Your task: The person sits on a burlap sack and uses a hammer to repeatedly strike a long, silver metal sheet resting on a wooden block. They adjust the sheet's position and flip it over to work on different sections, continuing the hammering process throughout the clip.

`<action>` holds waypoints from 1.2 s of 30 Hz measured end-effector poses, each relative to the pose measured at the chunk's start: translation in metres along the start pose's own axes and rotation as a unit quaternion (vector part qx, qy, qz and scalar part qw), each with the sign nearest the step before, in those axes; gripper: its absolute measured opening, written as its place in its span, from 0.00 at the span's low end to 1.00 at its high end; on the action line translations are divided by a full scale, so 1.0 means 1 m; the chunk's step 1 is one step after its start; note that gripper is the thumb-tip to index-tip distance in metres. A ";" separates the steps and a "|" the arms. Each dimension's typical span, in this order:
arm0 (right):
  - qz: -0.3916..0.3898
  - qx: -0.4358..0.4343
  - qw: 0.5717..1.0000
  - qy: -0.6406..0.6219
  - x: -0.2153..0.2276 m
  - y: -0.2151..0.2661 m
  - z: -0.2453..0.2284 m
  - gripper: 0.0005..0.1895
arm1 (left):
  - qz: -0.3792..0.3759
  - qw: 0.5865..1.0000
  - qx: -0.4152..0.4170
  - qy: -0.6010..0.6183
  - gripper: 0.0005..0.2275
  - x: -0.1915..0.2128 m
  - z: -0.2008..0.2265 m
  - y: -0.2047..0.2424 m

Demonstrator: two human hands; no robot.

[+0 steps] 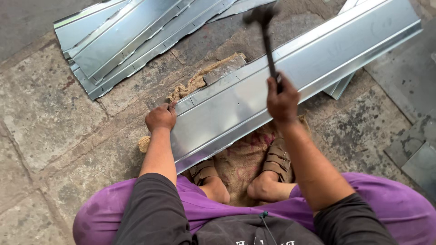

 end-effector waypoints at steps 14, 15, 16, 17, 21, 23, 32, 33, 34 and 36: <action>-0.025 0.089 0.992 0.086 -0.019 0.025 0.044 0.11 | 0.015 1.000 0.004 -0.015 0.25 0.000 0.001 -0.004; -0.024 0.070 0.996 0.048 -0.016 0.028 0.047 0.09 | 0.003 1.000 0.005 -0.019 0.26 -0.005 0.000 -0.001; -0.015 0.074 0.997 0.036 -0.017 0.030 0.048 0.10 | -0.005 1.000 0.004 -0.023 0.26 -0.005 -0.003 -0.003; -0.006 0.077 0.997 0.024 -0.018 0.033 0.048 0.12 | -0.013 1.000 0.004 -0.027 0.26 -0.006 -0.006 -0.003; -0.045 0.070 0.995 0.064 -0.015 0.031 0.048 0.13 | -0.017 0.999 0.010 -0.027 0.27 -0.011 -0.004 -0.008; -0.058 0.001 0.989 0.138 -0.017 0.033 0.051 0.14 | -0.007 0.999 0.016 -0.031 0.26 -0.011 -0.008 -0.009; -0.078 -0.027 0.988 0.127 -0.023 0.037 0.086 0.20 | -0.030 0.999 0.008 -0.023 0.26 -0.009 -0.005 -0.005; -0.083 -0.028 0.985 0.150 -0.024 0.034 0.093 0.20 | -0.037 0.999 0.011 -0.034 0.27 -0.007 -0.004 -0.002; -0.085 -0.045 0.986 0.138 -0.024 0.030 0.102 0.21 | -0.041 0.998 0.010 -0.047 0.27 -0.003 -0.001 -0.003; -0.088 -0.081 0.986 0.113 -0.021 0.020 0.118 0.22 | -0.042 0.999 0.011 -0.030 0.27 0.002 0.003 -0.003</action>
Point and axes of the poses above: each hand's wrist, its own y-axis away from the middle knuckle, its own x-axis out of the back of the hand, z = x × y, the point moved 2 cm from there along -y, towards the middle knuckle, and after that the axes turned 9 degrees about -y, right-handed, at the moved point
